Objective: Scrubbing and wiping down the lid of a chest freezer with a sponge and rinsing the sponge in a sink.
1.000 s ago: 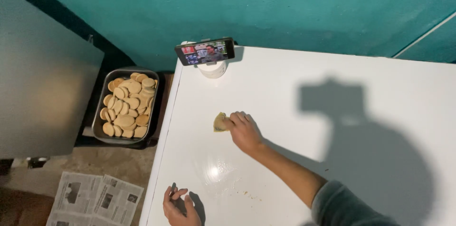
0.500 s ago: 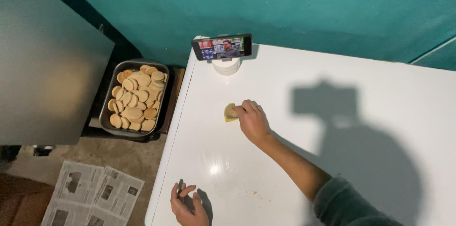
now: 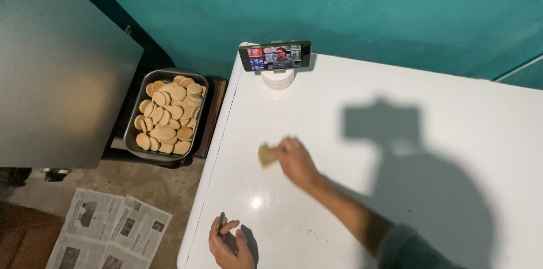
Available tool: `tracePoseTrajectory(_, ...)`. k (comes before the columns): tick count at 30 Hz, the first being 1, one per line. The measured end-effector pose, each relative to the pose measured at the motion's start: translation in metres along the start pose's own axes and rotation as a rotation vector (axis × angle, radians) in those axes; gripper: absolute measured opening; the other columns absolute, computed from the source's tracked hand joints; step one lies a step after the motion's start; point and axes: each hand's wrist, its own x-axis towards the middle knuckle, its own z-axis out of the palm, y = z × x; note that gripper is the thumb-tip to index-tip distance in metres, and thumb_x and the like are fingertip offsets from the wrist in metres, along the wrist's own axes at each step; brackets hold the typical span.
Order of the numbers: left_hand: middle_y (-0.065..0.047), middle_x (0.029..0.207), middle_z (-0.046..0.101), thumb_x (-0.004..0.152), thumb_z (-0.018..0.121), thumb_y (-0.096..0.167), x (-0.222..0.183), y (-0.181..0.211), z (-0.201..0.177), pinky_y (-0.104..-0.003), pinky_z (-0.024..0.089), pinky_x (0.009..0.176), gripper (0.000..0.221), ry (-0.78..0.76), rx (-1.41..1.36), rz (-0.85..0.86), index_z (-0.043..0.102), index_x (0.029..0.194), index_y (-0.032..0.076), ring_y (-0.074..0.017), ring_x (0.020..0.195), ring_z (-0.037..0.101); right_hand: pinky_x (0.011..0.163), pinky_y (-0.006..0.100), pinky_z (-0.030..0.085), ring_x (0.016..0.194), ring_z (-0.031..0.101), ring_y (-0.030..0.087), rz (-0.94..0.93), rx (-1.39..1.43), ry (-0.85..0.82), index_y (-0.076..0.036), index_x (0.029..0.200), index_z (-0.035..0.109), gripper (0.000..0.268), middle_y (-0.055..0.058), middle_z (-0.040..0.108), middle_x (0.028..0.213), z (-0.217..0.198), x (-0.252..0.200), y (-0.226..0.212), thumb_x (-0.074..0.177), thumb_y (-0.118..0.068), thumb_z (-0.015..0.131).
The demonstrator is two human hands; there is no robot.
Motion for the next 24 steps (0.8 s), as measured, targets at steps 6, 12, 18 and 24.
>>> tracePoseTrajectory(6,-0.012,0.105,0.072,0.084,0.062,-0.001,-0.006,0.004,0.0,-0.046,0.042,0.113,0.062,0.043,-0.133,0.09,0.045,0.144,-0.004,-0.0288,0.125,0.059,0.08,0.038,0.047,0.089,0.057,0.023,-0.071,0.206,-0.325,-0.01,0.108,0.077,0.034,0.003,0.065,0.092,-0.046,-0.101,-0.051,0.081,0.006,0.063)
tracePoseTrajectory(12,-0.012,0.104,0.073,0.084,0.063,-0.002,-0.01,0.008,-0.007,-0.048,0.036,0.116,0.061,0.045,-0.069,0.12,0.047,0.142,-0.005,-0.0291,0.124,0.06,0.064,0.036,0.045,0.074,0.051,0.021,0.158,-0.003,0.083,-0.012,0.113,0.078,0.024,0.005,0.06,0.078,-0.052,-0.034,0.035,0.093,-0.004,0.067)
tracePoseTrajectory(18,-0.009,0.107,0.073,0.088,0.063,0.003,-0.011,0.016,-0.012,-0.045,0.033,0.118,0.059,0.035,-0.081,0.159,0.047,0.144,-0.004,-0.0288,0.127,0.056,0.073,0.039,0.046,0.081,0.053,0.024,0.087,-0.047,0.011,-0.012,0.108,0.078,0.029,0.006,0.06,0.084,-0.037,-0.109,-0.029,0.087,0.004,0.066)
tracePoseTrajectory(24,-0.013,0.108,0.073,0.089,0.062,0.0,-0.009,0.015,-0.006,-0.046,0.038,0.115,0.058,-0.01,-0.052,0.166,0.045,0.144,-0.005,-0.0322,0.129,0.056,0.071,0.034,0.05,0.083,0.056,0.02,0.163,0.263,-0.191,-0.011,0.108,0.079,0.024,0.003,0.064,0.088,-0.115,-0.189,-0.017,0.087,-0.002,0.071)
